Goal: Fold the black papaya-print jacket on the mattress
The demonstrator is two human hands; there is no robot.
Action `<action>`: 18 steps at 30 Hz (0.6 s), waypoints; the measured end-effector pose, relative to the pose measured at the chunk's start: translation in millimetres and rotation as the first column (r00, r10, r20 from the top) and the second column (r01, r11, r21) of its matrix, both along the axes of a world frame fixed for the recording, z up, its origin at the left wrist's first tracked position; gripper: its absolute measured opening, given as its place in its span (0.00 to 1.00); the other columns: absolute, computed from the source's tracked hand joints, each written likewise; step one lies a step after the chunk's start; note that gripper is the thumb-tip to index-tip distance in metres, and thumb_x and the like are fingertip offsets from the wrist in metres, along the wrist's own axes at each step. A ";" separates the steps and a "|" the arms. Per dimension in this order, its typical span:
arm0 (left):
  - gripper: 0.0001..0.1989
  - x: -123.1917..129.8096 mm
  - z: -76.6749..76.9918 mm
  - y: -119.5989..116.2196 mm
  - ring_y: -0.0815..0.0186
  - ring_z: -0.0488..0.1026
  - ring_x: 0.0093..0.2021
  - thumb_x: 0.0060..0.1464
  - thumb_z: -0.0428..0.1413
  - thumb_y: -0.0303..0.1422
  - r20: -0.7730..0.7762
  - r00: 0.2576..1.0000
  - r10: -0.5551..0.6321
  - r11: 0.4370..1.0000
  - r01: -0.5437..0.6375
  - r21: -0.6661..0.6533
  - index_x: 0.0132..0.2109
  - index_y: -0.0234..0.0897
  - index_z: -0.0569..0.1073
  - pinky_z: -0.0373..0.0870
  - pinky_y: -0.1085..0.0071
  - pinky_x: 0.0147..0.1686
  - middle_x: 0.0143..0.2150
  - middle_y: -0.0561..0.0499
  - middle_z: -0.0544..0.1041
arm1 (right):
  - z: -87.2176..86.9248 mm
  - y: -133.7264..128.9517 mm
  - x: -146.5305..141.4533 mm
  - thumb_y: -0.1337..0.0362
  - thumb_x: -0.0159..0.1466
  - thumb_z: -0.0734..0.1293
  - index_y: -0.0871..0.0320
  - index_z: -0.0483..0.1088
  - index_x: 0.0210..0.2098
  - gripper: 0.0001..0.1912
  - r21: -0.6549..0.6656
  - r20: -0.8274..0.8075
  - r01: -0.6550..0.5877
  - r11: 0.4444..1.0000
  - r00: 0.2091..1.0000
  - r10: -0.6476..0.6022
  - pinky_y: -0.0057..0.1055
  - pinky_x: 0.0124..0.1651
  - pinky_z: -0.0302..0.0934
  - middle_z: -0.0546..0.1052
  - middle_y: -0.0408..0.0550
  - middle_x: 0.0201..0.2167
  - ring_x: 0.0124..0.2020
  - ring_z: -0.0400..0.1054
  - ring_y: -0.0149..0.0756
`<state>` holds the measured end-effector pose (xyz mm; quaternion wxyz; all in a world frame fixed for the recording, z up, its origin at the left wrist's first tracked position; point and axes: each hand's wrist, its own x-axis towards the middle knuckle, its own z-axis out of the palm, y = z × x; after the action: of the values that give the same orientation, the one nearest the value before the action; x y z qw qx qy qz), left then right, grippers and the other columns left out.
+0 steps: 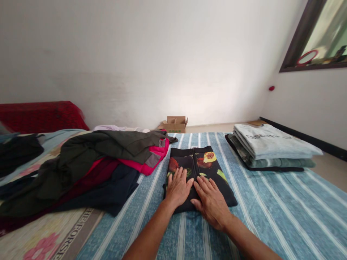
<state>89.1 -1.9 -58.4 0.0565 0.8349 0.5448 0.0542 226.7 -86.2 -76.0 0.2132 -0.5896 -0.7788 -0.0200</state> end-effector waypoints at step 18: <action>0.12 -31.7 9.4 108.8 0.54 0.70 0.44 0.41 0.61 0.33 0.650 0.662 0.372 0.928 -0.279 -0.247 0.33 0.33 0.70 0.65 0.63 0.44 0.36 0.44 0.75 | 29.8 169.3 116.5 0.53 0.53 0.70 0.66 0.67 0.48 0.29 -0.537 -0.504 0.200 0.820 0.703 -0.502 0.34 0.32 0.62 0.76 0.56 0.35 0.33 0.71 0.42</action>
<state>57.3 106.9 -49.1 0.2958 0.6382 0.6275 0.3339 343.2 83.1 -46.2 0.3111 -0.7351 -0.5146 0.3131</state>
